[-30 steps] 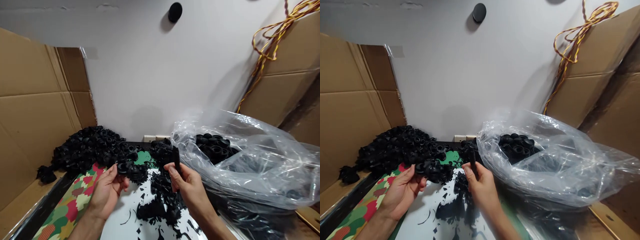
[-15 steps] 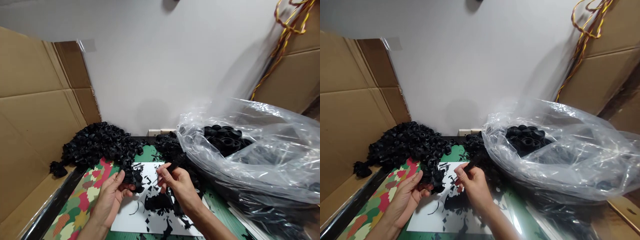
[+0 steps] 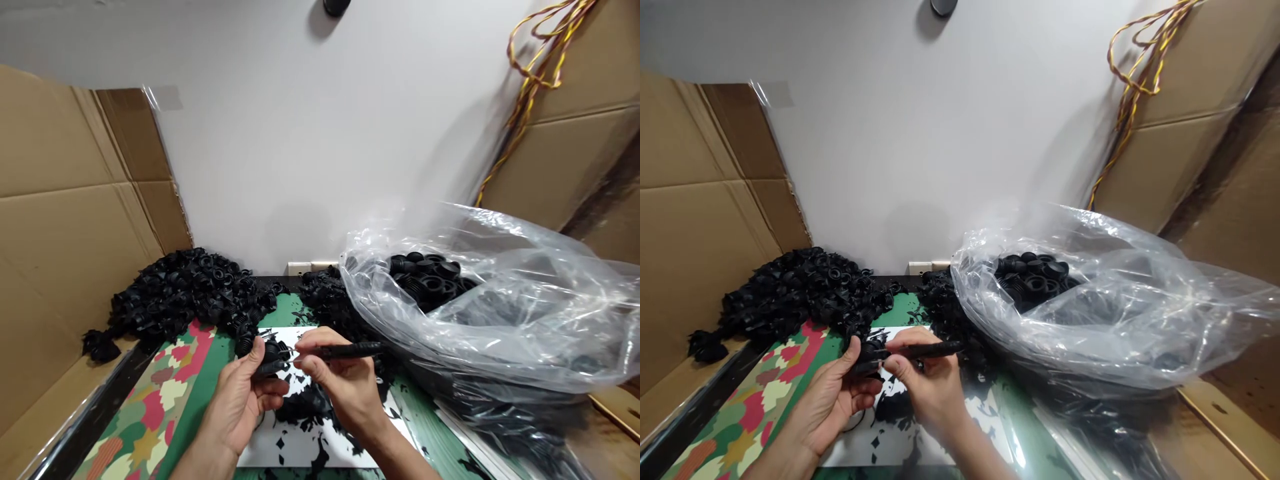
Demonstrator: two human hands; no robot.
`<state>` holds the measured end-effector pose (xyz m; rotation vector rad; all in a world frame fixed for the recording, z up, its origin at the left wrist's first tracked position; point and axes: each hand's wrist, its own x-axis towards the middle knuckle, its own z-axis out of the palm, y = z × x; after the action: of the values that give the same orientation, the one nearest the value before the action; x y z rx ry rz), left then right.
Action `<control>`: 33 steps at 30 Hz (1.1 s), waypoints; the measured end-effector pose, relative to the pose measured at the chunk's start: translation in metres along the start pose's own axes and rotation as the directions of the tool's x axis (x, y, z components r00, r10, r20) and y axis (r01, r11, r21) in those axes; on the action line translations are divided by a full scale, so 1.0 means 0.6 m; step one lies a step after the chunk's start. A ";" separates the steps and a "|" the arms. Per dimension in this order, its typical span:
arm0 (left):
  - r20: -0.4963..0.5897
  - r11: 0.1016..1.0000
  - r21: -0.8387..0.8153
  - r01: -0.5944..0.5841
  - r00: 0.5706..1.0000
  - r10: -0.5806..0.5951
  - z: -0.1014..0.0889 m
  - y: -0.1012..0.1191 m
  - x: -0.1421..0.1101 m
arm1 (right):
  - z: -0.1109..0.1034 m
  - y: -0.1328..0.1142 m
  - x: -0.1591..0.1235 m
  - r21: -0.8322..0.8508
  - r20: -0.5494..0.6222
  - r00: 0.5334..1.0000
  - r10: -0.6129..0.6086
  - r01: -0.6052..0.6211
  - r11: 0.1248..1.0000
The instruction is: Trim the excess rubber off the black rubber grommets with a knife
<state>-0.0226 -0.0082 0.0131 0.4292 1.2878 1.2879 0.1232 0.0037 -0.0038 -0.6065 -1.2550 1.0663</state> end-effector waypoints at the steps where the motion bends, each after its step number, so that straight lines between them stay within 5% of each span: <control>1: 0.001 1.000 0.007 0.015 1.000 -0.015 0.004 -0.001 -0.001 | 0.000 0.000 -0.001 -0.017 0.037 0.998 -0.045 0.045 0.999; 7: 0.047 0.999 0.041 0.001 0.999 -0.003 0.016 -0.005 -0.008 | -0.001 0.001 -0.005 -0.129 0.254 0.952 -0.171 0.209 0.969; 14: 0.262 0.990 0.055 -0.130 0.959 0.112 -0.008 -0.017 -0.005 | -0.007 0.015 -0.001 -0.080 0.066 0.985 -0.158 0.163 0.983; 19: 0.270 0.985 0.082 -0.151 0.955 0.124 -0.010 -0.021 0.001 | -0.012 0.023 0.001 -0.039 0.002 0.999 -0.047 0.047 0.998; 23: 0.267 0.991 0.071 -0.111 0.960 0.088 -0.012 -0.028 0.006 | -0.005 0.020 -0.002 -0.160 0.009 0.991 -0.131 0.130 0.978; 26: 0.215 0.988 0.091 -0.126 0.971 0.104 -0.015 -0.044 0.014 | 0.005 0.021 -0.010 -0.328 0.091 0.959 -0.268 0.283 0.901; 30: 0.232 0.982 0.097 -0.165 0.963 0.139 -0.020 -0.060 0.025 | 0.000 0.039 0.002 -0.452 0.318 0.819 -0.477 0.573 0.684; 33: 0.327 0.985 0.084 -0.152 0.938 0.117 -0.028 -0.051 0.017 | -0.026 0.059 0.035 -0.584 0.194 0.864 -0.464 0.482 0.653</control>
<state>-0.0258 -0.0156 -0.0225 0.7839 1.0676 1.2050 0.1264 0.0400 -0.0287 -0.6927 -1.6865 0.1930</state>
